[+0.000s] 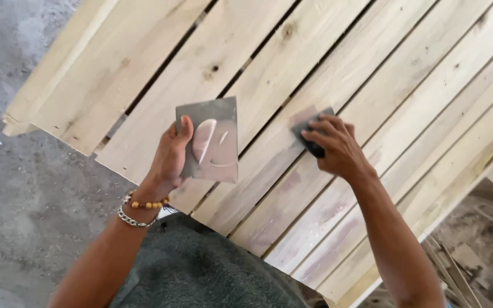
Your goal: Applying and smoothing wood filler into gaps on a wooden tabletop using scrapers.
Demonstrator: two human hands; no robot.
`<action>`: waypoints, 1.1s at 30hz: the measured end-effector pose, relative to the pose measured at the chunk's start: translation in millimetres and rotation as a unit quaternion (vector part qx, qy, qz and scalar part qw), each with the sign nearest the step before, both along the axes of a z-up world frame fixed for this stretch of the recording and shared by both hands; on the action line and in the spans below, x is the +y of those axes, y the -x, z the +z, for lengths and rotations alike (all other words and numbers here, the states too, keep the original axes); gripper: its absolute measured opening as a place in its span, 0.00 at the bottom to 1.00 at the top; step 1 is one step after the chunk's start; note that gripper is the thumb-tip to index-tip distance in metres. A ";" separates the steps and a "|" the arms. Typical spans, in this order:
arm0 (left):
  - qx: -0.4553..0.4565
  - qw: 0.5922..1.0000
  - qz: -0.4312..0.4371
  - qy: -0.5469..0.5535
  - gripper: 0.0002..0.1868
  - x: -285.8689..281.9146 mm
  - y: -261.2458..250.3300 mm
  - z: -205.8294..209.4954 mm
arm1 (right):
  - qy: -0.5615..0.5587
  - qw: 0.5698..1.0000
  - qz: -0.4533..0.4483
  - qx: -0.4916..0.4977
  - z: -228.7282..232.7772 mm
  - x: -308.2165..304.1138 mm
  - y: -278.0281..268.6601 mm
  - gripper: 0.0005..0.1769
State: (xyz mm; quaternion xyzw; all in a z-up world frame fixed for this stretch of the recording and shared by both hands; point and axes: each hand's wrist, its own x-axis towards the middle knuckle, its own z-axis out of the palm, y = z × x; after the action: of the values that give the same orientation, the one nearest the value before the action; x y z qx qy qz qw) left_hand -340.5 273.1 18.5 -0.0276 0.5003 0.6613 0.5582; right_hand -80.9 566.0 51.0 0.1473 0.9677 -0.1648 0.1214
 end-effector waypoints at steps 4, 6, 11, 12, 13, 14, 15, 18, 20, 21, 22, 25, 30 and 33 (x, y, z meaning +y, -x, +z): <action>-0.014 1.000 0.000 0.000 0.29 -6.3 0.2 7.9 | 0.029 0.980 -0.081 -0.179 29.7 -0.8 10.9 0.37; -0.026 1.000 0.009 0.008 0.29 -4.6 2.7 -4.4 | 0.019 0.994 -0.107 -0.022 22.8 12.6 26.9 0.32; -0.043 0.999 -0.001 0.019 0.29 -13.3 4.0 12.5 | 0.021 0.982 -0.177 -0.065 27.2 -57.2 29.9 0.32; -0.030 0.999 -0.006 0.013 0.30 -9.0 8.7 16.5 | 0.024 0.985 -0.158 -0.066 28.2 -65.0 27.9 0.30; -0.027 1.000 -0.008 0.006 0.30 -7.7 8.3 14.3 | 0.018 0.985 -0.160 -0.062 30.6 -62.2 25.7 0.30; -0.024 1.000 -0.007 0.001 0.30 -6.3 7.6 11.7 | 0.033 0.988 -0.128 -0.081 32.4 -59.5 23.2 0.31; -0.023 1.000 -0.005 0.001 0.31 -9.2 5.7 9.5 | 0.054 0.989 -0.096 -0.102 33.0 -59.9 20.1 0.31; -0.032 0.999 -0.001 -0.013 0.31 -11.8 6.2 5.8 | -0.008 1.000 -0.007 -0.005 36.3 2.6 18.8 0.27; -0.022 1.000 -0.003 -0.003 0.31 -12.0 8.7 13.4 | -0.019 1.000 0.005 0.011 21.6 44.0 33.0 0.29; -0.017 1.000 -0.013 0.007 0.31 -12.2 7.9 17.0 | -0.031 0.999 0.007 0.020 15.9 61.1 33.5 0.32; -0.021 1.000 -0.018 0.009 0.31 -17.0 3.2 14.3 | -0.029 0.999 0.002 0.016 5.6 56.2 19.6 0.32; -0.010 0.999 -0.021 0.035 0.31 -21.4 0.7 4.4 | -0.038 0.997 0.001 0.074 -11.2 51.5 0.8 0.37; -0.057 0.997 0.003 0.052 0.32 -35.7 -10.2 -9.9 | -0.005 0.994 -0.096 -0.056 23.1 52.9 -5.5 0.33; -0.046 0.998 0.011 0.043 0.33 -33.1 -0.8 -9.8 | -0.021 0.997 -0.080 -0.005 7.6 126.1 -1.4 0.26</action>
State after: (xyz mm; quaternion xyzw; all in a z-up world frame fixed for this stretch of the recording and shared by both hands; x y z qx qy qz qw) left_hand -339.7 240.0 8.7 -0.0878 0.5012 0.6437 0.5716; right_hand -79.6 692.1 58.6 0.2276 0.9554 -0.1532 0.1096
